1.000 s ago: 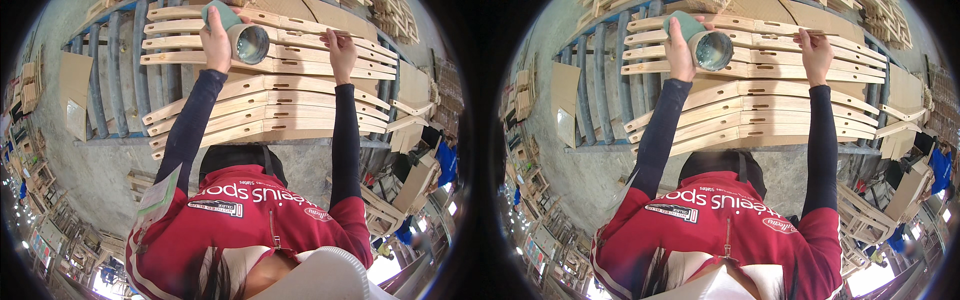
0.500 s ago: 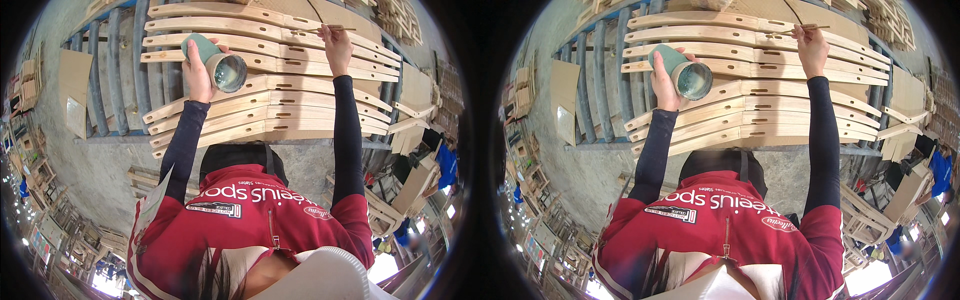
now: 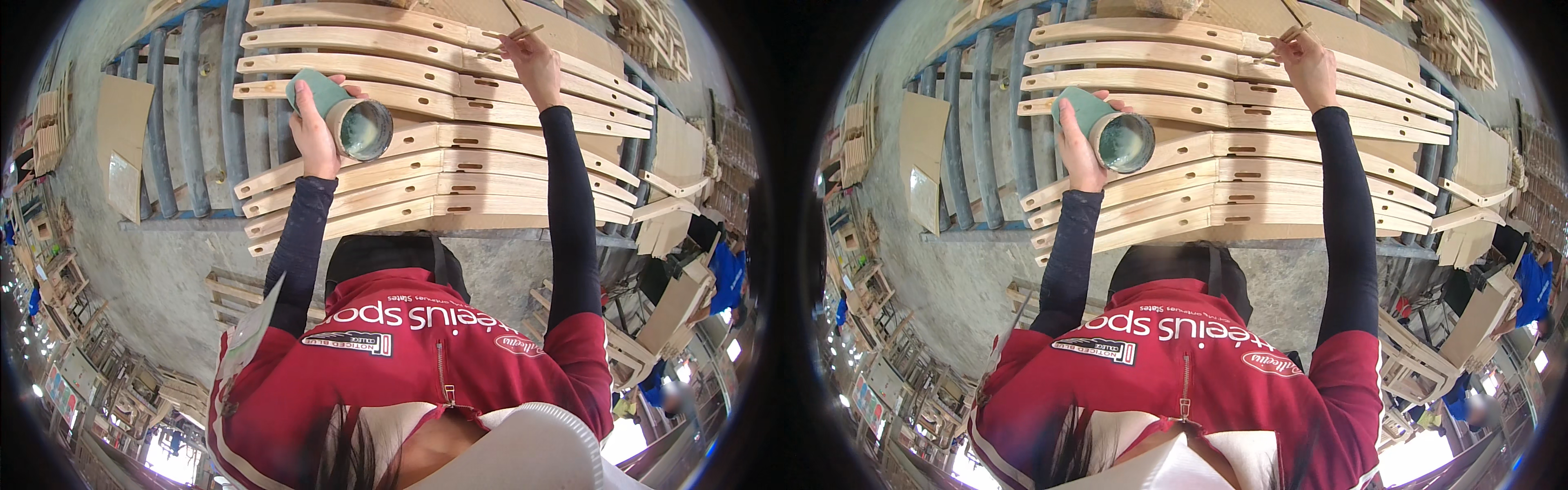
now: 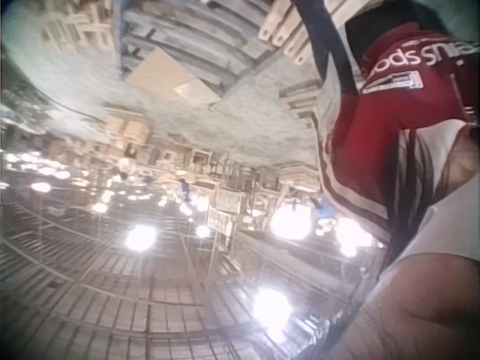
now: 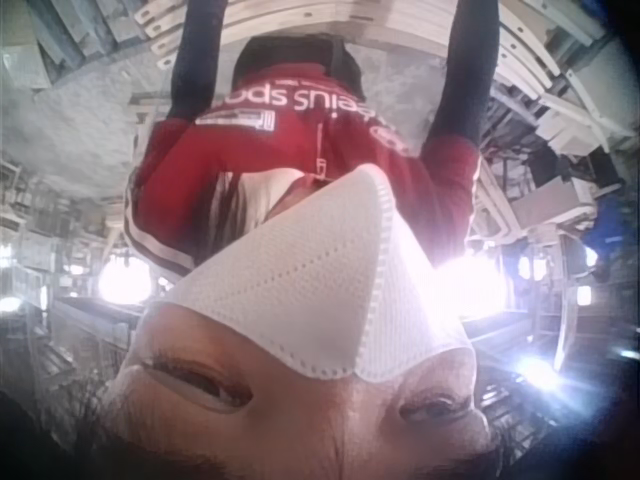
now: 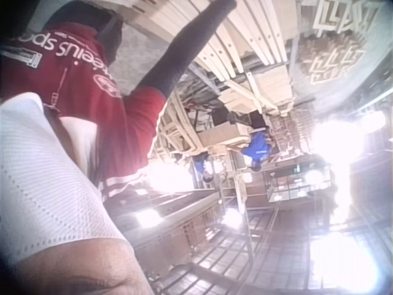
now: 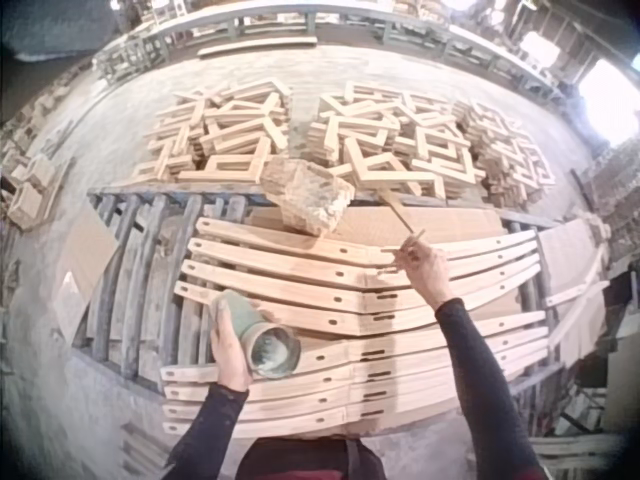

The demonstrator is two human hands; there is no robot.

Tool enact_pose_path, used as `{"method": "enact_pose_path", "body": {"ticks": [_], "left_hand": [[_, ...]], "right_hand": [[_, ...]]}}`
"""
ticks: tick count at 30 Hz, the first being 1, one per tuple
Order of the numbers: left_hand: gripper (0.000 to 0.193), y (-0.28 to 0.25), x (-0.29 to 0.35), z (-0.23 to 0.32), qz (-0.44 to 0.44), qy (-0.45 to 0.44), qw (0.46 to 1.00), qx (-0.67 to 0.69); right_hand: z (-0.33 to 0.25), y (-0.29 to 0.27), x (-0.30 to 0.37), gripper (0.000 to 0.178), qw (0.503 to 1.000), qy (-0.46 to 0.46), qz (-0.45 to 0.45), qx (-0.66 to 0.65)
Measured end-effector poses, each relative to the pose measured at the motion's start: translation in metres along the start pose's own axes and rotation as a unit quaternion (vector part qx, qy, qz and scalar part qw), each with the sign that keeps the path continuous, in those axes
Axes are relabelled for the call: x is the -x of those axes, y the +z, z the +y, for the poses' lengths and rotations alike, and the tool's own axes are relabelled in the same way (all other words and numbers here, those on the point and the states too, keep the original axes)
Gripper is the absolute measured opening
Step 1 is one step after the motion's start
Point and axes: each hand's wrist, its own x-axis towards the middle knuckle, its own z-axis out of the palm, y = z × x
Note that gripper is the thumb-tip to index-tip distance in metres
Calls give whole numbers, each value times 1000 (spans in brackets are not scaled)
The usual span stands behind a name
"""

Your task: The person applies a white adhesive to pre-drilled holes in curved wooden slats using a small brush and a container. They repeatedly dip the brush into the container and fill the holes on multiple slats arranged on a metal rack.

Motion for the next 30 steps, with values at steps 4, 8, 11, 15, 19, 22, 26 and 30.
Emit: {"method": "enact_pose_path", "body": {"ticks": [4, 8, 11, 15, 19, 22, 26, 30], "left_hand": [[64, -2, 0, 2, -3, 7, 1000, -6], [63, -2, 1, 4, 12, 2, 1000, 2], [62, -2, 2, 3, 9, -2, 1000, 2], [62, -1, 3, 4, -1, 10, 1000, -2], [62, -2, 6, 9, 21, 3, 1000, 8], [63, -3, 7, 11, 17, 8, 1000, 2], [63, -4, 9, 15, 11, 14, 1000, 3], [62, -9, 10, 15, 12, 22, 1000, 5]], "right_hand": [[14, -3, -8, 24, 997, 7, 13, 71], [-3, -9, -9, 29, 993, -6, -26, 118], [-14, 0, -9, 30, 997, -31, -31, 69], [-2, -2, -15, 28, 996, -27, -23, 77], [-7, -8, -15, 26, 994, -39, -22, 102], [-6, -1, -14, 26, 997, -34, -30, 61], [-2, -3, -18, 27, 998, -12, -22, 65], [-7, -12, -13, 28, 994, -7, -12, 105]]}}
